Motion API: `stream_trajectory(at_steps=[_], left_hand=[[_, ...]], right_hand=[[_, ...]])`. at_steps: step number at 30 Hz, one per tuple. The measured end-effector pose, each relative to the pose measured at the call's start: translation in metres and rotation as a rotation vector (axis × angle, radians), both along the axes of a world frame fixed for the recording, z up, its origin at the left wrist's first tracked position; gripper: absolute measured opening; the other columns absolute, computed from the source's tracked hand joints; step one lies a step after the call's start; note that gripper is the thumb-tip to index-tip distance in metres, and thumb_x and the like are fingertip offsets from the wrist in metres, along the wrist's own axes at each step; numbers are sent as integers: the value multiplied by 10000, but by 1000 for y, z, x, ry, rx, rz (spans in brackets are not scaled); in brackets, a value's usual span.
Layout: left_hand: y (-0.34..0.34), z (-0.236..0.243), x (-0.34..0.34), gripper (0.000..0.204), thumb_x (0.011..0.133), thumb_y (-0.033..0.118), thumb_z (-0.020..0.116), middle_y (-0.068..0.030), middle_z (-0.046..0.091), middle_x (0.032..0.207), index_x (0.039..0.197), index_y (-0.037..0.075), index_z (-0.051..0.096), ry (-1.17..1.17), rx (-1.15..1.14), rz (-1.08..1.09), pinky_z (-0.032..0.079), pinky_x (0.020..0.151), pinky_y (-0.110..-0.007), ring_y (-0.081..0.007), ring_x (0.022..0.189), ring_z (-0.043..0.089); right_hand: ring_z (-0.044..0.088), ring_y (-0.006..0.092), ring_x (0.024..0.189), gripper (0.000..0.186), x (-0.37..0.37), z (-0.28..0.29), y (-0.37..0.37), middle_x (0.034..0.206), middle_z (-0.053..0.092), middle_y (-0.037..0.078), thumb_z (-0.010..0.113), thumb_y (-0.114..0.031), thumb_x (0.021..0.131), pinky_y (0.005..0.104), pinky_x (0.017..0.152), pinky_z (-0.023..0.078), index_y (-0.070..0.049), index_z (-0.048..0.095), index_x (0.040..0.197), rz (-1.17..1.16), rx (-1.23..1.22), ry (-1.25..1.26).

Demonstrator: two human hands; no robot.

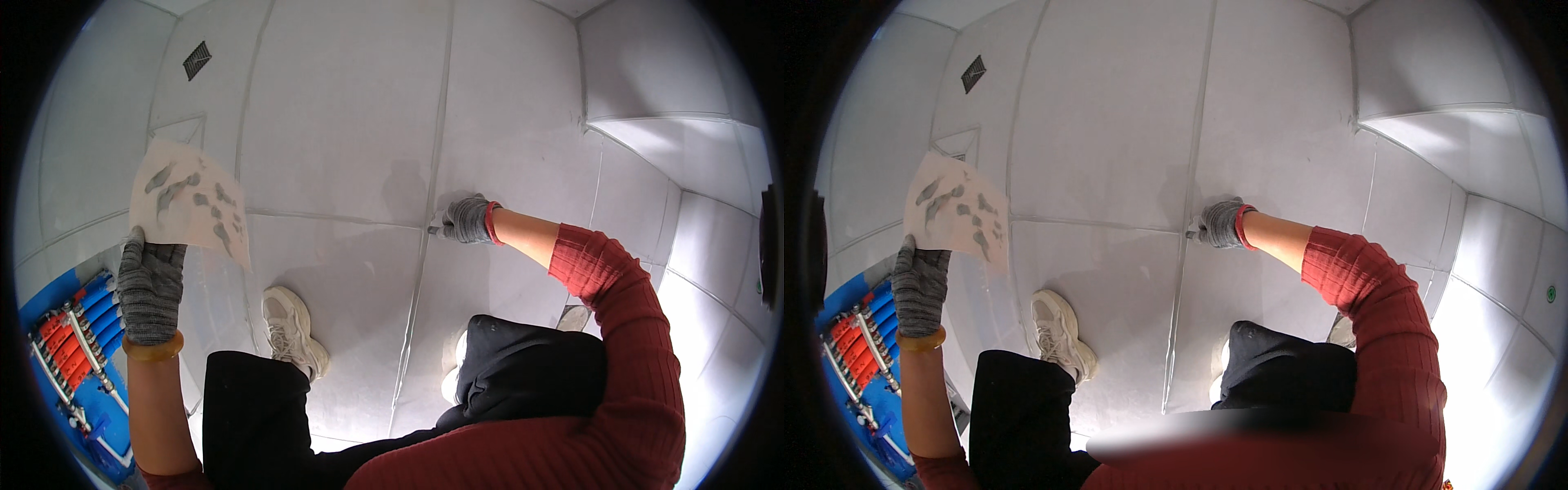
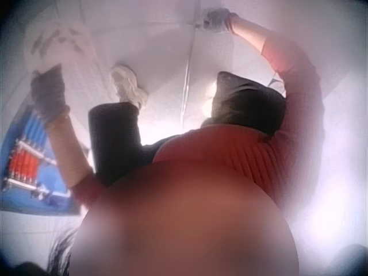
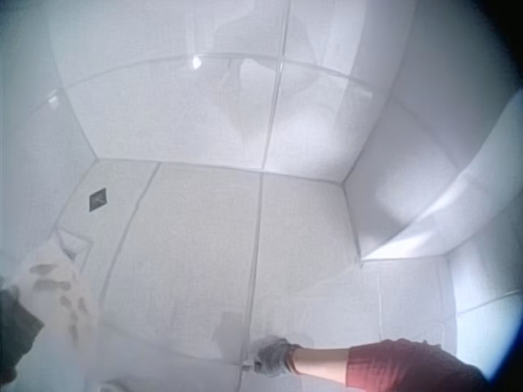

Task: The person kneels on a tiled floor and uses a small putty knife to apply grout into the seams between white tiles. They repeatedly scoop grout from a paper sheet held in the left hand and smooth it into the joints around a floor drain and along tile edges.

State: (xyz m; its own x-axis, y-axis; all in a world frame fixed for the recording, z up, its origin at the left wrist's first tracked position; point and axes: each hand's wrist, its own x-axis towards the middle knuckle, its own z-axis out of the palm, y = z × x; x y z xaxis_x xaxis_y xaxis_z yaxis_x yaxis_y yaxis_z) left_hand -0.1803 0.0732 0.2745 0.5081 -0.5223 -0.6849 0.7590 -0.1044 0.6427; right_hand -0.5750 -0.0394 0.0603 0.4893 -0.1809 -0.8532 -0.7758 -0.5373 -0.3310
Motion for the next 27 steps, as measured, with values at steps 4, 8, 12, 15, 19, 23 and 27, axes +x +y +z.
stream_trajectory(at_steps=[4,8,12,15,19,23,27], left_hand=[[-1,-4,4,411,987,179,303,-135,375,1396,1335,-38,337,13,-64,-41,262,1115,-347,-209,1283,360],[-4,-1,-5,410,992,175,280,-120,353,1412,1346,-28,321,-143,52,-64,251,1119,-316,-188,1292,340],[-8,0,-11,410,994,177,265,-116,358,1409,1346,-27,320,-124,89,-18,247,1118,-290,-168,1286,343],[-6,-2,-8,413,995,183,263,-118,361,1407,1345,-27,322,-104,68,-40,248,1118,-287,-165,1283,347],[-5,-4,-5,419,997,193,245,-111,350,1416,1350,-22,319,-80,60,-54,243,1119,-282,-155,1291,334],[-7,-1,-11,424,997,190,239,-116,338,1423,1358,-21,307,-132,62,-65,238,1121,-291,-158,1308,312],[-11,-1,-13,432,993,192,264,-136,331,1423,1364,-28,295,-73,29,-71,226,1128,-318,-182,1315,306]], right_hand=[[586,250,671,318,1,-1,0,672,616,60,504,-410,868,407,658,446,-132,643,934,13,0,8],[589,249,676,311,0,-2,1,672,616,55,508,-410,865,413,654,448,-141,642,942,6,-11,3],[589,248,672,306,0,-2,2,671,616,55,509,-410,863,413,648,451,-144,649,920,40,-52,-19],[588,253,667,310,-1,-4,2,679,620,56,511,-406,858,411,636,452,-134,656,888,42,-46,-10],[589,268,671,326,1,-5,4,706,627,75,512,-400,847,411,634,459,-112,662,879,29,-78,11],[594,286,698,338,6,-5,7,752,636,107,510,-379,837,416,664,473,-87,665,909,-42,-101,5],[599,300,739,336,7,-7,8,802,645,127,502,-349,836,415,697,483,-77,666,945,-87,-76,108]])
